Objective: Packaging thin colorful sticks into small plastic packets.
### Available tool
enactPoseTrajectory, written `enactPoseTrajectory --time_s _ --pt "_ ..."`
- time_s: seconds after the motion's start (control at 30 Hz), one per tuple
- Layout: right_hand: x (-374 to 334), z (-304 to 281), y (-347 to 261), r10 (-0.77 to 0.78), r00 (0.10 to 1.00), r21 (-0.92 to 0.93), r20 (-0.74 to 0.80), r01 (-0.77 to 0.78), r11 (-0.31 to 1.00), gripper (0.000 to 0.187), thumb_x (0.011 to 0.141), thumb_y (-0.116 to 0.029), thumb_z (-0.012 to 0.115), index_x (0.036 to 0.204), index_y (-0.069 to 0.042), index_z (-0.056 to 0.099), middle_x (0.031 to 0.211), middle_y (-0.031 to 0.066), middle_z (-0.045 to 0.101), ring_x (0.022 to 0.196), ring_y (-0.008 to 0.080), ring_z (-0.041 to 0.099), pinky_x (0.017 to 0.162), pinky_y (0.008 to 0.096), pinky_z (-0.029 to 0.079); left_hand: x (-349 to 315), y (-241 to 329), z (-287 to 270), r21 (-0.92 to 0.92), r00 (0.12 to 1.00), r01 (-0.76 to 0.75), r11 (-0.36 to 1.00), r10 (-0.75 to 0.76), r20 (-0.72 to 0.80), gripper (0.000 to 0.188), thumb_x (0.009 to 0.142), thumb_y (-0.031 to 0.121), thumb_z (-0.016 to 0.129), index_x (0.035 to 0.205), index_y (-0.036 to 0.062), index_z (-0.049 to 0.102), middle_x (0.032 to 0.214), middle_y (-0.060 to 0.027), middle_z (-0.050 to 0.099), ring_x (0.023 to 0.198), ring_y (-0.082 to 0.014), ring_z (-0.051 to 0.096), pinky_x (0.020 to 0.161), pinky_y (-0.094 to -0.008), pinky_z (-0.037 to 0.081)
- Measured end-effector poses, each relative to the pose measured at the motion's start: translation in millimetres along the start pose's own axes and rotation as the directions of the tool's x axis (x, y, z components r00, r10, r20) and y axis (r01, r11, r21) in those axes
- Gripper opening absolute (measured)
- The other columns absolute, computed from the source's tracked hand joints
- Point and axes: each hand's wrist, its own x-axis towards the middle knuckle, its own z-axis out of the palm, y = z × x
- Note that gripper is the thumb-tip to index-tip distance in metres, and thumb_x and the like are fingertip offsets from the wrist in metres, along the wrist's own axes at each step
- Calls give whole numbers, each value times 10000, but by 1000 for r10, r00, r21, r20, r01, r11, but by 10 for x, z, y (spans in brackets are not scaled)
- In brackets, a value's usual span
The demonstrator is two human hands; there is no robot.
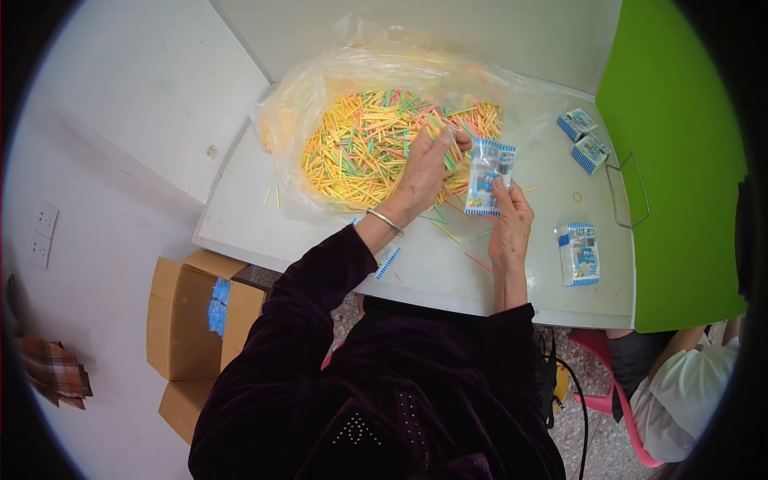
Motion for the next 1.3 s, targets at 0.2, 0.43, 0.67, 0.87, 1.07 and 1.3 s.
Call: enactPoseTrajectory --time_s 0.2,0.43,0.67,0.87,1.07,1.3 --pt "-68 -152 -150 93 976 -224 198 -47 973 200 858 -176 642 917 14 669 749 -26 607 649 17 469 600 180 357 39 439 104 -135 999 -13 991 19 46 302 971 276 428 1007 -14 500 946 -123 594 947 -229 610 838 -354 501" --pt "-98 -308 -172 201 921 -265 333 -113 957 246 865 -182 624 985 30 655 813 -14 623 720 31 498 686 193 369 -87 467 240 -142 991 0 990 19 133 330 972 300 423 1007 -20 498 950 -130 594 948 -225 611 811 -335 507" --pt "-144 -298 -202 205 914 -259 349 -116 959 232 867 -167 618 974 35 656 803 -6 623 717 39 511 680 192 386 -186 407 275 81 970 -71 994 50 239 344 984 321 379 1081 -4 437 980 -117 589 944 -207 601 836 -323 490" --pt "-162 -346 -181 188 919 -269 346 -96 958 258 865 -164 615 1014 44 647 840 2 636 742 48 518 703 197 387 -291 352 317 126 977 -104 987 78 198 317 986 292 387 1063 -12 427 937 -105 594 905 -157 592 829 -302 485" --pt "-203 -348 -205 157 933 -293 325 -59 954 234 863 -161 617 983 35 661 817 -2 629 723 48 511 684 194 380 -341 322 299 174 983 -113 978 84 166 314 988 280 383 1080 -15 434 967 -106 592 911 -147 585 826 -290 473" --pt "-228 -354 -220 137 923 -315 360 -18 949 199 866 -142 608 937 33 668 760 -15 593 698 44 487 669 200 371 -412 339 270 361 953 -135 923 21 302 279 976 245 428 1082 -7 483 1014 -63 591 958 -121 545 848 -273 442"
